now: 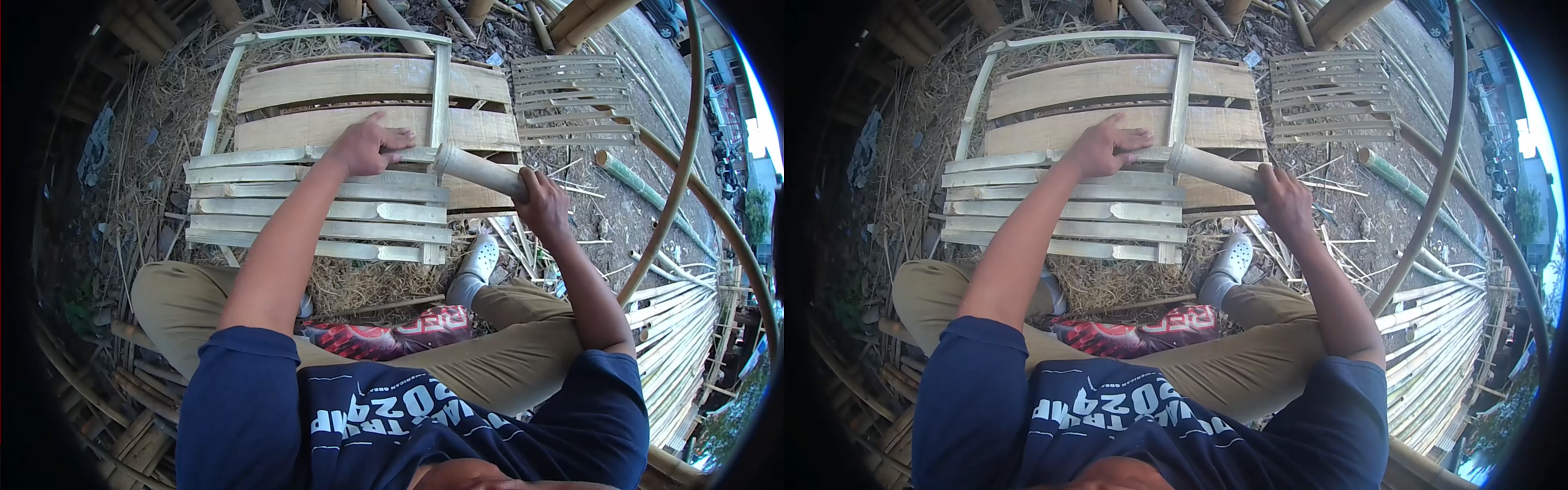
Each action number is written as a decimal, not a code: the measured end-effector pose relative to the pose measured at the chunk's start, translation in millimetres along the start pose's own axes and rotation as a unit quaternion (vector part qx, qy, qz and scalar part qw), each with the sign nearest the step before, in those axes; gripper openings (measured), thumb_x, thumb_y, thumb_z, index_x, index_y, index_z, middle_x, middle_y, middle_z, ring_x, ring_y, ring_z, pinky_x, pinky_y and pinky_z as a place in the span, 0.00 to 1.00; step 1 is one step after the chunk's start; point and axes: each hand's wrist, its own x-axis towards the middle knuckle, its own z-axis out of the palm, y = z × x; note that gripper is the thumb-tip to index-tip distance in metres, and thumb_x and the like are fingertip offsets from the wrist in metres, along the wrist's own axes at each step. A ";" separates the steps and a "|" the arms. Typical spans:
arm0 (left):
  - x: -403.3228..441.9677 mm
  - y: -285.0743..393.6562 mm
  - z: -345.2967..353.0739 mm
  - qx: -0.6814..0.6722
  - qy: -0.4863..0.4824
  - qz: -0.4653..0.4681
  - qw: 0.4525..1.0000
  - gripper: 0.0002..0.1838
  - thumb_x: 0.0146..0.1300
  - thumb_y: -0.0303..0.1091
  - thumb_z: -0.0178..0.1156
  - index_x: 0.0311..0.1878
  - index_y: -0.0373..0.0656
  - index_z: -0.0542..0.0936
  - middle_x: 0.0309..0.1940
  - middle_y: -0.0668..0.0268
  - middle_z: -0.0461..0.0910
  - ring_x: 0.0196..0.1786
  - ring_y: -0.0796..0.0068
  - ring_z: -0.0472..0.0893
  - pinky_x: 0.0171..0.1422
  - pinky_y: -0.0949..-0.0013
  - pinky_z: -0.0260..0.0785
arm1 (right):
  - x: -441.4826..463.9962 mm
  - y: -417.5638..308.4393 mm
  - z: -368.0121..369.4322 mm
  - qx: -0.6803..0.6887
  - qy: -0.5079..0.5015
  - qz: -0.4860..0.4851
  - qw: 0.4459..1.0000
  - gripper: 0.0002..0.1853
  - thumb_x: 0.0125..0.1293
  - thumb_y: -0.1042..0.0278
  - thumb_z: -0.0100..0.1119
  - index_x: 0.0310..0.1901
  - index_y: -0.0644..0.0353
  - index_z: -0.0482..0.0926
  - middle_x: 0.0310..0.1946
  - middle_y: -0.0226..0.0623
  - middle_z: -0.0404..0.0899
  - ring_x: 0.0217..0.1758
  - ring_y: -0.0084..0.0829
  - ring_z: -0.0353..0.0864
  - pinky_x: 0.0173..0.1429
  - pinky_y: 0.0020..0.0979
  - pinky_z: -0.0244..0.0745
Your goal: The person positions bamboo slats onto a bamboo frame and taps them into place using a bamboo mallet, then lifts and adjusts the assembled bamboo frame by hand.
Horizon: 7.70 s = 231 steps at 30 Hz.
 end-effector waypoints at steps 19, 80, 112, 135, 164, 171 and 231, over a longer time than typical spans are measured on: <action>0.6 0.3 -0.5 -0.014 -0.007 -0.016 1.000 0.20 0.67 0.38 0.70 0.62 0.64 0.87 0.67 0.77 0.83 0.71 0.73 0.78 0.93 0.54 0.46 | 3.0 -1.5 0.8 -0.049 0.037 -0.011 0.998 0.17 0.57 0.69 0.71 0.49 0.53 0.80 0.38 0.34 0.83 0.41 0.39 0.87 0.44 0.42 0.81; 0.1 -2.5 2.3 -0.002 0.007 -0.003 1.000 0.19 0.68 0.38 0.69 0.61 0.66 0.87 0.66 0.80 0.83 0.70 0.75 0.79 0.92 0.54 0.47 | 2.6 1.4 2.3 -0.006 0.077 -0.044 0.996 0.22 0.60 0.67 0.69 0.57 0.51 0.80 0.41 0.34 0.85 0.39 0.38 0.88 0.43 0.38 0.82; 2.9 0.9 -2.7 -0.004 -0.011 -0.022 1.000 0.20 0.67 0.40 0.70 0.62 0.68 0.87 0.66 0.80 0.83 0.73 0.71 0.76 0.92 0.55 0.49 | 12.6 7.9 -5.6 -0.088 0.149 -0.004 0.985 0.26 0.59 0.71 0.72 0.60 0.50 0.79 0.44 0.34 0.84 0.41 0.40 0.87 0.42 0.41 0.82; 1.0 1.5 1.3 -0.021 0.006 -0.002 1.000 0.22 0.64 0.32 0.71 0.61 0.63 0.88 0.64 0.75 0.85 0.69 0.75 0.81 0.92 0.50 0.48 | 7.9 -2.1 8.4 -0.110 -0.024 -0.009 0.994 0.27 0.58 0.70 0.72 0.61 0.53 0.78 0.45 0.38 0.84 0.46 0.43 0.88 0.49 0.44 0.82; 0.9 -2.8 3.1 -0.024 0.021 -0.001 0.999 0.22 0.64 0.29 0.70 0.61 0.61 0.88 0.64 0.74 0.85 0.69 0.74 0.81 0.92 0.48 0.48 | 6.8 -0.9 -1.1 -0.070 0.090 -0.039 0.993 0.24 0.59 0.70 0.71 0.58 0.49 0.81 0.41 0.34 0.84 0.43 0.40 0.87 0.46 0.43 0.82; 1.9 -1.8 2.5 -0.013 0.021 -0.009 1.000 0.21 0.65 0.31 0.70 0.61 0.62 0.88 0.64 0.73 0.85 0.68 0.73 0.81 0.91 0.49 0.49 | 5.7 1.4 3.4 -0.061 0.013 -0.047 0.997 0.25 0.58 0.68 0.71 0.59 0.51 0.81 0.41 0.35 0.83 0.43 0.41 0.86 0.46 0.44 0.80; 1.9 -1.3 -1.8 -0.031 0.011 0.000 0.999 0.21 0.65 0.31 0.70 0.60 0.61 0.88 0.62 0.74 0.86 0.66 0.72 0.83 0.91 0.50 0.51 | 4.6 1.5 4.0 -0.093 0.059 -0.001 0.994 0.21 0.61 0.68 0.68 0.58 0.50 0.81 0.42 0.35 0.85 0.44 0.43 0.88 0.44 0.44 0.82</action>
